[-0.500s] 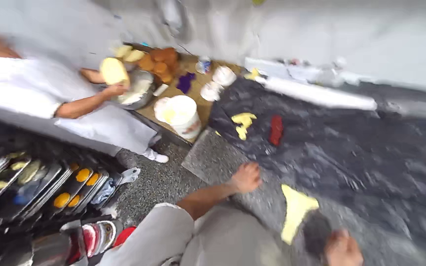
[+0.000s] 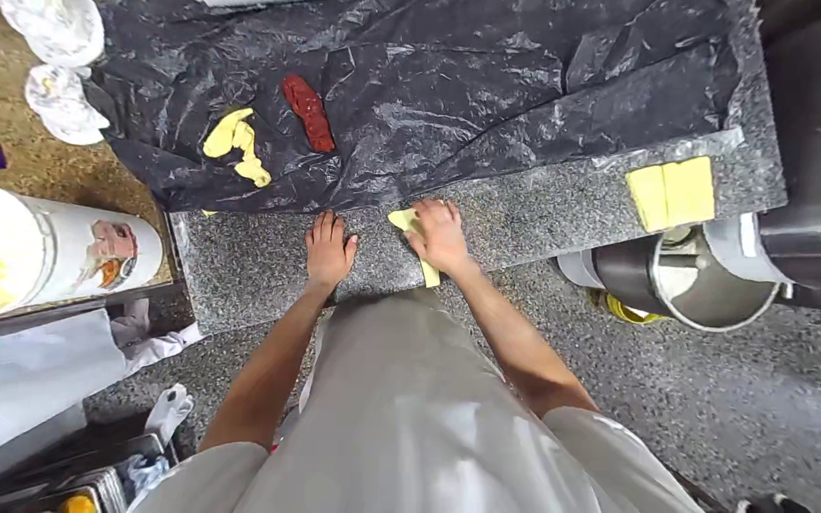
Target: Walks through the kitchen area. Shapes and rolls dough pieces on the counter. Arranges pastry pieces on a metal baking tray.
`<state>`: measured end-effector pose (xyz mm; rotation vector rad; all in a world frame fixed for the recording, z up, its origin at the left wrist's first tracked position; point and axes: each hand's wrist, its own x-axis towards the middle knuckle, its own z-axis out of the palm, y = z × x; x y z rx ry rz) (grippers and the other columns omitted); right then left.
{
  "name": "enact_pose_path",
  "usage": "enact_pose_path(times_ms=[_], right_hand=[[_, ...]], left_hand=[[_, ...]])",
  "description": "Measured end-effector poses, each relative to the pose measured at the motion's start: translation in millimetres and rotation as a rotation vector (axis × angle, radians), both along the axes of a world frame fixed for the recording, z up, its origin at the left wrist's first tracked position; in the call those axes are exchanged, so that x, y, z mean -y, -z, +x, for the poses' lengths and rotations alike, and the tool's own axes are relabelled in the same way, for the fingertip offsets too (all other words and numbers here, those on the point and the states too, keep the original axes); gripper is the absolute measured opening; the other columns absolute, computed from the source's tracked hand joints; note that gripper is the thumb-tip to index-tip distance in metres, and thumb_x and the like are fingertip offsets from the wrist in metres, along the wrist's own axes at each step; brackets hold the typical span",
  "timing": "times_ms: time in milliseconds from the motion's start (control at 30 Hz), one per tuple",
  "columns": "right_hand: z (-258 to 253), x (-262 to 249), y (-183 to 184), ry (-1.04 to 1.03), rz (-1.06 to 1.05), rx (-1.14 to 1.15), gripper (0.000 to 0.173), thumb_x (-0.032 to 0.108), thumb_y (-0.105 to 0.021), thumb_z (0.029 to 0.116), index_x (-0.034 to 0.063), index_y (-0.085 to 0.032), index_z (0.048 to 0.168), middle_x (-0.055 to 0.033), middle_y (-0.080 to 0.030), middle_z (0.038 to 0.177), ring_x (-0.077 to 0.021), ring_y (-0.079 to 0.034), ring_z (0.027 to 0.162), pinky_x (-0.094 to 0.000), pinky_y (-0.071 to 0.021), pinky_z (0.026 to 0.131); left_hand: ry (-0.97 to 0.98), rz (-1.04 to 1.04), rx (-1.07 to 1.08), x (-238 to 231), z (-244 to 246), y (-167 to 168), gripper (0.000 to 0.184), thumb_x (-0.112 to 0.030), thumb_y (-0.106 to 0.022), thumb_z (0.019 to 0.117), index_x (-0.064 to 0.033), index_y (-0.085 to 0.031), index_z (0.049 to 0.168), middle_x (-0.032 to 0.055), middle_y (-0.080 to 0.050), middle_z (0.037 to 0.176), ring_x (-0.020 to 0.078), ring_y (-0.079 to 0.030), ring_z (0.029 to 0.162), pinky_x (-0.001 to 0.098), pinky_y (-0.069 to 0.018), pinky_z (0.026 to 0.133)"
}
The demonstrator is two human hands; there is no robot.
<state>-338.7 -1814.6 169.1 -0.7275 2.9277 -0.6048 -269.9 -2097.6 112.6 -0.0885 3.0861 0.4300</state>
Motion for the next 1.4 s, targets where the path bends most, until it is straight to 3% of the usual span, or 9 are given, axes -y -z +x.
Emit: enact_pose_path(times_ms=[100,367,500,600,733,833,1100,1233,1400], right_hand=[[4,3,45,-0.074,0.186,0.017,0.093,0.080,-0.028,0.0955,0.0184,-0.025,0.165,-0.0041,-0.019,0.173,-0.0283,-0.012,0.160,-0.0748,-0.0076,0.120],[13,13,29,0.020,0.139,0.254,0.098,0.084,-0.028,0.0927,0.0192,-0.018,0.166,-0.0078,-0.005,0.175,-0.0347,0.002,0.160,-0.0785,-0.0034,0.117],[6,-2,2,0.269,-0.385,0.191,0.071,0.055,-0.029,0.1063,0.0119,-0.030,0.163,-0.0073,-0.025,0.171,-0.0242,-0.016,0.159,-0.0671,-0.0125,0.124],[8,-10,-1,0.145,-0.221,-0.186,0.083,0.061,-0.031,0.1024,0.0013,-0.028,0.161,-0.0176,-0.023,0.170,-0.0306,-0.017,0.159,-0.0672,-0.0147,0.124],[23,6,19,-0.066,0.156,0.090,0.100,0.079,-0.043,0.0923,0.0086,-0.029,0.162,-0.0136,-0.027,0.169,-0.0322,-0.020,0.158,-0.0754,-0.0083,0.120],[9,35,-23,-0.038,0.134,0.136,0.088,0.075,-0.042,0.0958,0.0106,-0.043,0.157,-0.0131,-0.044,0.161,-0.0319,-0.034,0.153,-0.0759,-0.0077,0.120],[39,268,-143,-0.418,-0.346,-0.198,0.062,0.046,-0.061,0.0999,0.0026,-0.056,0.144,-0.0166,-0.057,0.148,-0.0290,-0.052,0.141,-0.0542,-0.0402,0.118],[59,413,-169,-0.712,-0.257,-0.295,0.048,0.041,-0.063,0.1006,0.0060,-0.067,0.132,-0.0109,-0.065,0.141,-0.0226,-0.057,0.136,-0.0490,-0.0436,0.117],[45,542,-163,-1.088,0.048,-0.304,0.041,0.043,-0.065,0.0975,0.0063,-0.072,0.114,-0.0110,-0.073,0.120,-0.0252,-0.069,0.117,-0.0482,-0.0480,0.111]], left_hand=[[0.001,-0.018,-0.005,0,0,2,0.066,-0.057,-0.030,0.1044,-0.0142,-0.050,0.150,0.0118,-0.035,0.165,0.0339,-0.029,0.153,0.0594,-0.0266,0.120],[-0.008,-0.038,0.000,-1,-1,1,0.066,-0.057,-0.030,0.1043,-0.0142,-0.051,0.149,0.0115,-0.036,0.164,0.0337,-0.031,0.153,0.0590,-0.0277,0.120],[-0.013,-0.022,0.025,0,-1,1,0.066,-0.056,-0.029,0.1046,-0.0142,-0.048,0.151,0.0107,-0.034,0.165,0.0315,-0.028,0.155,0.0581,-0.0253,0.121],[-0.011,-0.021,0.035,-2,-4,1,0.067,-0.056,-0.029,0.1039,-0.0134,-0.047,0.152,0.0111,-0.034,0.166,0.0310,-0.027,0.155,0.0578,-0.0259,0.121],[-0.028,0.027,0.049,-3,1,-10,0.063,-0.054,-0.034,0.1047,-0.0141,-0.047,0.152,0.0112,-0.037,0.164,0.0315,-0.031,0.153,0.0611,-0.0296,0.119],[-0.046,0.082,0.061,0,0,-21,0.060,-0.052,-0.036,0.1060,-0.0150,-0.049,0.151,0.0088,-0.037,0.164,0.0286,-0.031,0.153,0.0575,-0.0297,0.121],[-0.019,0.495,-0.315,68,47,-27,0.051,-0.042,-0.054,0.0999,-0.0088,-0.065,0.136,0.0126,-0.061,0.144,0.0271,-0.050,0.141,0.0482,-0.0341,0.121],[-0.124,0.401,-0.290,163,110,-40,0.044,-0.041,-0.059,0.0973,-0.0110,-0.071,0.127,0.0138,-0.066,0.136,0.0328,-0.057,0.133,0.0565,-0.0395,0.115],[-0.234,0.367,-0.138,243,171,-12,0.046,-0.043,-0.053,0.1010,-0.0115,-0.066,0.132,0.0139,-0.055,0.150,0.0341,-0.044,0.145,0.0581,-0.0347,0.118]])
